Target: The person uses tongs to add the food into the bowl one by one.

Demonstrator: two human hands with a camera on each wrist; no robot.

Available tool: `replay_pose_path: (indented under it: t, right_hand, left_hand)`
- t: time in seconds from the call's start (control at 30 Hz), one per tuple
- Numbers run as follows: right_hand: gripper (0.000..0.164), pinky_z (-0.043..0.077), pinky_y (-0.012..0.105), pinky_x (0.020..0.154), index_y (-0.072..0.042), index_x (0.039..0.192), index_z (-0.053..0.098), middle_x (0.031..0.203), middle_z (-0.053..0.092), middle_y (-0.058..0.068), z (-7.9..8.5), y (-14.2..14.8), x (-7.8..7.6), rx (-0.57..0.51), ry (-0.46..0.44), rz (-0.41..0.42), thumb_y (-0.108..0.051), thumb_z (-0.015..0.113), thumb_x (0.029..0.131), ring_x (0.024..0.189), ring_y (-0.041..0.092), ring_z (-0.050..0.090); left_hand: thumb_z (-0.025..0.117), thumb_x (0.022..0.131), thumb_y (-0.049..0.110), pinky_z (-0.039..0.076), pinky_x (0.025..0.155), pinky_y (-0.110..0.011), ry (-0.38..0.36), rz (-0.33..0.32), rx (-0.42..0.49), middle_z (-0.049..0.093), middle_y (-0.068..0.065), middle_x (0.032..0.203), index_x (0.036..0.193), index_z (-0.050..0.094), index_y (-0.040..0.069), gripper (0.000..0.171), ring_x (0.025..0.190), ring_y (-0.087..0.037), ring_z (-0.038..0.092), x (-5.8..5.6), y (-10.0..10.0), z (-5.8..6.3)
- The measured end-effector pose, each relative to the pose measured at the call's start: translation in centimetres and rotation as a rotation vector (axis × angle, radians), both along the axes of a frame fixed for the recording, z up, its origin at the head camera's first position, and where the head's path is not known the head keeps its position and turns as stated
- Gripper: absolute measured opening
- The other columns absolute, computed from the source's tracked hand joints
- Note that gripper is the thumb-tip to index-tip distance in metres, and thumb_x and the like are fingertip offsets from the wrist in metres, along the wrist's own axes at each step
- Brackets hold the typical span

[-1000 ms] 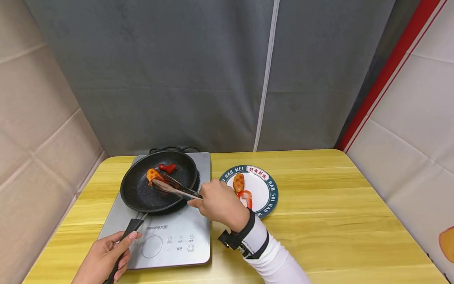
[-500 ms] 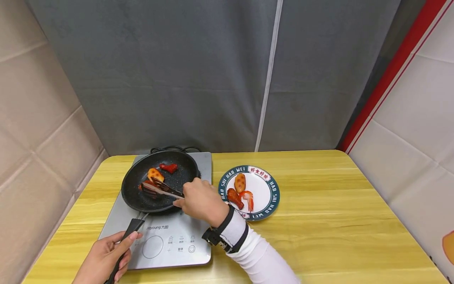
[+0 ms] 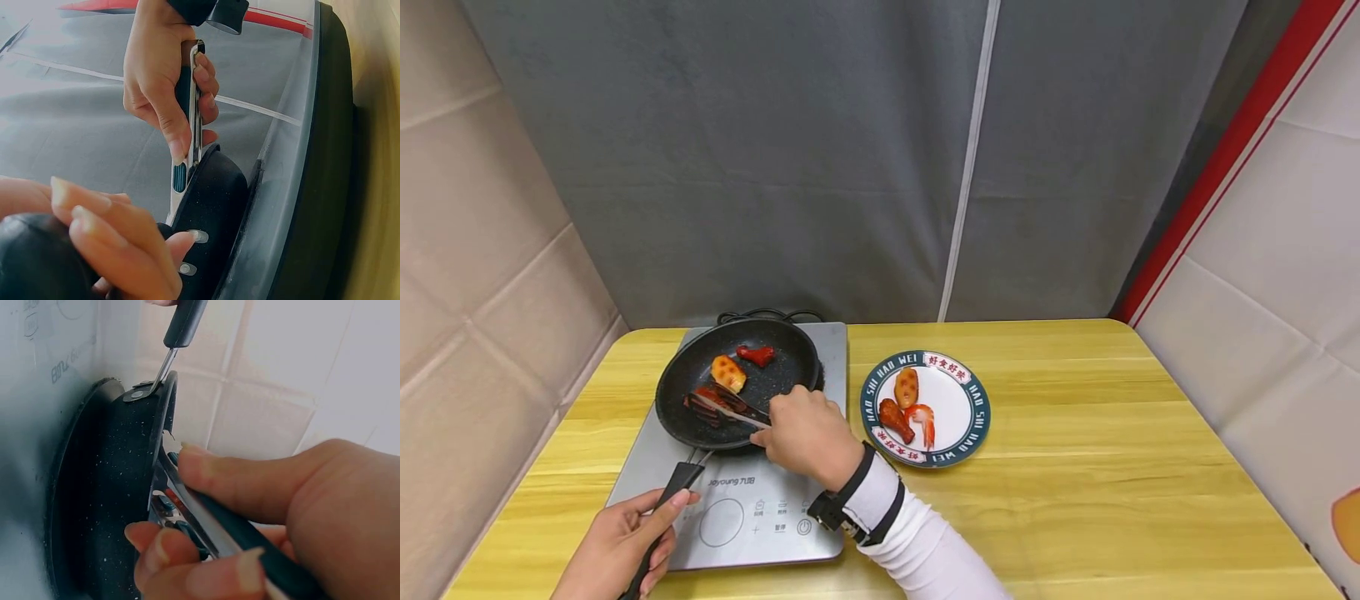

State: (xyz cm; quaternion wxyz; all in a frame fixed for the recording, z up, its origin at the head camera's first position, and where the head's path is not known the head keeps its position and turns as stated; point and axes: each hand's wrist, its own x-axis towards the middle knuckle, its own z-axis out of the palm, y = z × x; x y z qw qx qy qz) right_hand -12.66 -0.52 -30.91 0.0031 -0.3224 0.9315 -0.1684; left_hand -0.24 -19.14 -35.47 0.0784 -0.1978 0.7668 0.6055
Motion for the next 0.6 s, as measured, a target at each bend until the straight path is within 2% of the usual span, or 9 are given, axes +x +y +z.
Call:
replay_pose_path:
  t: [0.17,0.6]
  right_hand:
    - [0.041,0.033,0.026,0.033,-0.016,0.055,0.052,0.049,0.04,-0.003,0.08,-0.09,0.26,0.014,0.015,-0.014,-0.047,0.061,0.08,0.04,0.01,0.043]
    - [0.043,0.033,0.026,0.033,-0.018,0.051,0.051,0.045,0.038,-0.006,-0.07,0.11,0.79,0.009,-0.016,-0.011,-0.049,0.06,0.08,0.038,0.01,0.042]
  left_hand:
    - [0.055,0.085,0.044,0.036,0.031,-0.034,-0.001,0.001,-0.005,0.042,-0.007,0.05,0.094,0.053,-0.004,0.049,0.033,-0.016,0.036,0.02,0.04,0.05]
    - [0.055,0.084,0.046,0.037,0.032,-0.035,-0.005,0.003,-0.009,0.042,-0.006,0.05,0.087,0.05,-0.004,0.05,0.033,-0.017,0.036,0.08,0.06,0.05]
